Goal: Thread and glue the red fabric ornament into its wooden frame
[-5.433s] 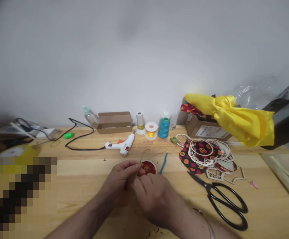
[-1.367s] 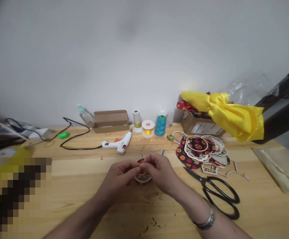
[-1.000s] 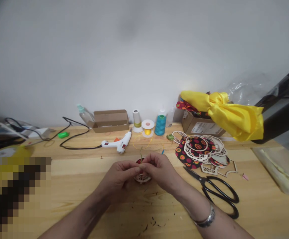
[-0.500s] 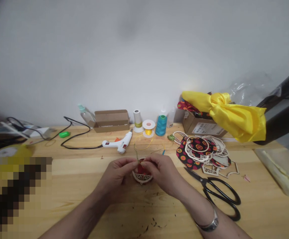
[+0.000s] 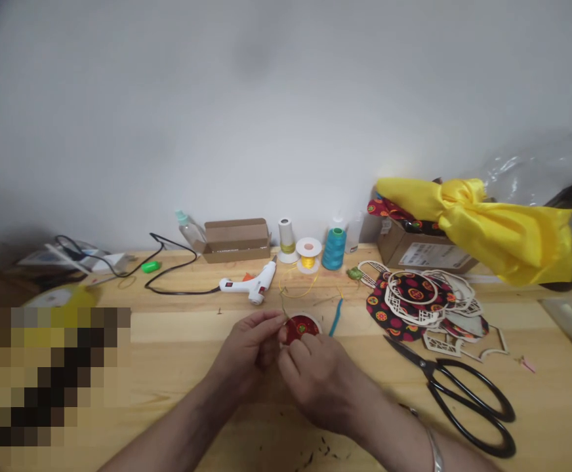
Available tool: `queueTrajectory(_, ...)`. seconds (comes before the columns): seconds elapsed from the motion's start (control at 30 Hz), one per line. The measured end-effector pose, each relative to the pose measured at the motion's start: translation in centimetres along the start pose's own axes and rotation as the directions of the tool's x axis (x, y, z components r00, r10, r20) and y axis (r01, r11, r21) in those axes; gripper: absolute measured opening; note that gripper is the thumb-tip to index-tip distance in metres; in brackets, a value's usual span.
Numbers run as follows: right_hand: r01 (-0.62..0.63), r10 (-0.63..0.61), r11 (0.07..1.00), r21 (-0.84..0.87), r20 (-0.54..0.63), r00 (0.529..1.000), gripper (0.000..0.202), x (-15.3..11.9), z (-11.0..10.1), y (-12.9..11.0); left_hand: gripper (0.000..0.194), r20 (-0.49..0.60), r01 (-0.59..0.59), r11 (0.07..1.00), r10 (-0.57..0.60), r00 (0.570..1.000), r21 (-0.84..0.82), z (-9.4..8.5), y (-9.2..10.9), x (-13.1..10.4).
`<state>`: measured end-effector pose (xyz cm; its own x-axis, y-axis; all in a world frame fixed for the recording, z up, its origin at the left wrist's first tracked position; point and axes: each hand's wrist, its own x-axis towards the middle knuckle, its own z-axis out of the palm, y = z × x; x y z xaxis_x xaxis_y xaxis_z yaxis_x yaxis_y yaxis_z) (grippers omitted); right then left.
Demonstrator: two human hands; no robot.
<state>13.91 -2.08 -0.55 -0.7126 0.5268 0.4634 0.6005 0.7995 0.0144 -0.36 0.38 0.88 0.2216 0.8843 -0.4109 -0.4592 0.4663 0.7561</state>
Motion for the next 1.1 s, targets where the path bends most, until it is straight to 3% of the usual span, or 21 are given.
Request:
queueTrajectory(0.1, -0.102, 0.132, 0.962, 0.252, -0.103, 0.986, 0.015, 0.4, -1.0, 0.6, 0.014, -0.02, -0.015, 1.0, 0.015, 1.0, 0.023, 0.0, -0.1, 0.0)
queueTrajectory(0.17, -0.271, 0.384, 0.824, 0.498, -0.137, 0.913, 0.017, 0.8, -1.5, 1.3, 0.015, -0.032, -0.032, 0.996, 0.035, 0.999, 0.081, 0.2, 0.0, -0.2)
queueTrajectory(0.23, -0.452, 0.623, 0.552, 0.701, 0.014, 0.782, 0.02, 1.2, -1.5, 2.0, 0.015, -0.038, -0.041, 0.988, 0.047, 0.998, 0.151, 0.5, 0.0, -0.4)
queueTrajectory(0.3, -0.563, 0.686, 0.186, 0.805, 0.304, 0.661, 0.022, 1.5, -1.2, 2.4, 0.015, -0.025, -0.027, 0.976, 0.033, 0.999, 0.214, 0.7, 0.1, -0.7)
queueTrajectory(0.37, -0.566, 0.64, -0.079, 0.821, 0.477, 0.603, 0.023, 1.8, -0.9, 2.6, 0.015, 0.025, -0.016, 0.972, 0.01, 1.0, 0.234, 0.8, -0.1, -0.7)
queueTrajectory(0.43, -0.526, 0.624, -0.181, 0.831, 0.511, 0.592, 0.022, 1.9, -0.7, 2.4, 0.016, 0.078, -0.015, 0.97, -0.004, 0.997, 0.241, 0.7, -0.3, -0.7)
queueTrajectory(0.6, -0.525, 0.638, -0.175, 0.833, 0.502, 0.584, 0.024, 1.7, -0.7, 2.0, 0.018, 0.161, -0.044, 0.956, -0.004, 0.987, 0.291, 0.2, -0.8, -0.3)
queueTrajectory(0.8, -0.54, 0.687, -0.002, 0.842, 0.393, 0.611, 0.02, 1.7, -1.0, 2.4, 0.022, 0.116, -0.02, 0.966, -0.011, 0.993, 0.258, 0.2, -0.8, -0.3)
queueTrajectory(1.1, -0.56, 0.72, 0.057, 0.827, 0.354, 0.596, 0.018, 1.8, -1.2, 2.3, 0.022, 0.12, 0.012, 0.977, -0.039, 0.992, 0.215, 0.5, -0.7, -0.4)
